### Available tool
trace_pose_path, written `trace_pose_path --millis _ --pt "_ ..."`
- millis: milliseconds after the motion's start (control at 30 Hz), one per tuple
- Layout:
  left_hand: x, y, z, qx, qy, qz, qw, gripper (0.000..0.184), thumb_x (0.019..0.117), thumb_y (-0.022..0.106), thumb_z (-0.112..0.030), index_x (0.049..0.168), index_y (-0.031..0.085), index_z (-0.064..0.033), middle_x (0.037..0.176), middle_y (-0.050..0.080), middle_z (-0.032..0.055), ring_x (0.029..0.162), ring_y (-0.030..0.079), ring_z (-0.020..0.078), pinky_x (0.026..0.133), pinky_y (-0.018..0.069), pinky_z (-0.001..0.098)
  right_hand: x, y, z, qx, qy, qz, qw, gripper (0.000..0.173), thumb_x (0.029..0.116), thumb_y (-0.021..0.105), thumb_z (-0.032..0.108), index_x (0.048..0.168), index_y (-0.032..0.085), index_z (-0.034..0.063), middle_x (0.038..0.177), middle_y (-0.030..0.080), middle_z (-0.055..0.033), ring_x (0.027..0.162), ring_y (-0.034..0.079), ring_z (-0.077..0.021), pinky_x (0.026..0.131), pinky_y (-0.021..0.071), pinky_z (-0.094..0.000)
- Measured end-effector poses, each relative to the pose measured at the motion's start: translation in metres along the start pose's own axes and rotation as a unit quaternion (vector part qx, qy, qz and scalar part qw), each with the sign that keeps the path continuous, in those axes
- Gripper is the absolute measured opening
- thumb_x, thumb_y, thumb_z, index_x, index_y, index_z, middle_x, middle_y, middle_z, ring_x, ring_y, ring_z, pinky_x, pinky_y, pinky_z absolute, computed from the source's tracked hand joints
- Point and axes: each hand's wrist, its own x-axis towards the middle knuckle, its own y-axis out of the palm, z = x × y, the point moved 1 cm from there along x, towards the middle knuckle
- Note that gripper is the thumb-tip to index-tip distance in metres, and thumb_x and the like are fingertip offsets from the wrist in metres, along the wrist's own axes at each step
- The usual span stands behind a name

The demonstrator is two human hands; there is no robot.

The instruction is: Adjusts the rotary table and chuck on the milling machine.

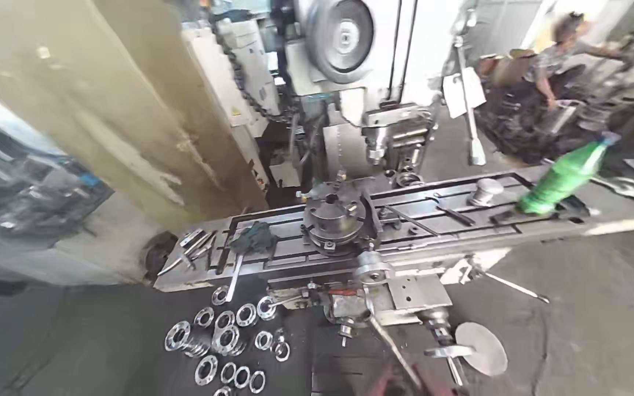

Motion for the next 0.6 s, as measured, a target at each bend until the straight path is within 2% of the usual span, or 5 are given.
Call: trace_pose_path --millis 67,167,233,300,600 --pt "0.018 -0.004 -0.021 -0.032 0.041 0.056 0.997 0.055 0.0996 0.060 -0.009 0.150 0.043 0.0052 0.146 0.055 0.0192 0.124 0.062 0.0228 0.106 0.0518 0.0412 -0.004 -0.040 -0.009 -0.042 0.056 -0.099 0.993 0.039 0.0991 0.060 0.026 0.116 0.066 -0.0087 0.072 0.066 -0.0157 0.063 0.065 -0.0293 0.062 0.0543 -0.0539" --pt "0.044 -0.012 -0.028 -0.039 0.061 0.092 0.993 0.052 0.1017 0.057 -0.015 0.149 0.046 0.0044 0.150 0.053 0.0182 0.134 0.056 0.0253 0.110 0.0488 0.0436 0.013 -0.112 -0.042 -0.076 0.152 -0.170 0.971 0.052 0.1021 0.048 0.048 0.106 0.068 0.0006 0.068 0.060 -0.0104 0.061 0.060 -0.0269 0.059 0.0503 -0.0540" --pt "0.062 -0.009 -0.028 -0.051 0.042 0.109 0.992 0.050 0.1031 0.055 -0.016 0.148 0.047 0.0040 0.148 0.055 0.0174 0.131 0.058 0.0249 0.110 0.0495 0.0432 0.030 -0.160 -0.066 -0.138 0.193 -0.180 0.955 0.063 0.0989 0.041 0.063 0.100 0.069 0.0061 0.067 0.060 -0.0110 0.061 0.061 -0.0312 0.057 0.0476 -0.0588" --pt "0.084 -0.004 -0.030 -0.058 0.022 0.122 0.991 0.046 0.1040 0.054 -0.016 0.145 0.049 0.0039 0.143 0.058 0.0172 0.123 0.063 0.0253 0.106 0.0525 0.0435 0.048 -0.195 -0.083 -0.171 0.204 -0.168 0.949 0.066 0.0988 0.038 0.066 0.096 0.068 0.0068 0.067 0.059 -0.0129 0.062 0.061 -0.0341 0.057 0.0466 -0.0610" --pt "0.128 -0.011 -0.036 -0.017 0.000 0.157 0.988 0.047 0.1055 0.054 -0.025 0.146 0.051 -0.0009 0.144 0.059 0.0136 0.126 0.062 0.0247 0.107 0.0529 0.0443 0.092 -0.226 -0.086 -0.220 0.175 -0.117 0.952 0.070 0.0942 0.032 0.076 0.091 0.065 0.0144 0.058 0.050 -0.0052 0.053 0.054 -0.0280 0.048 0.0425 -0.0542"
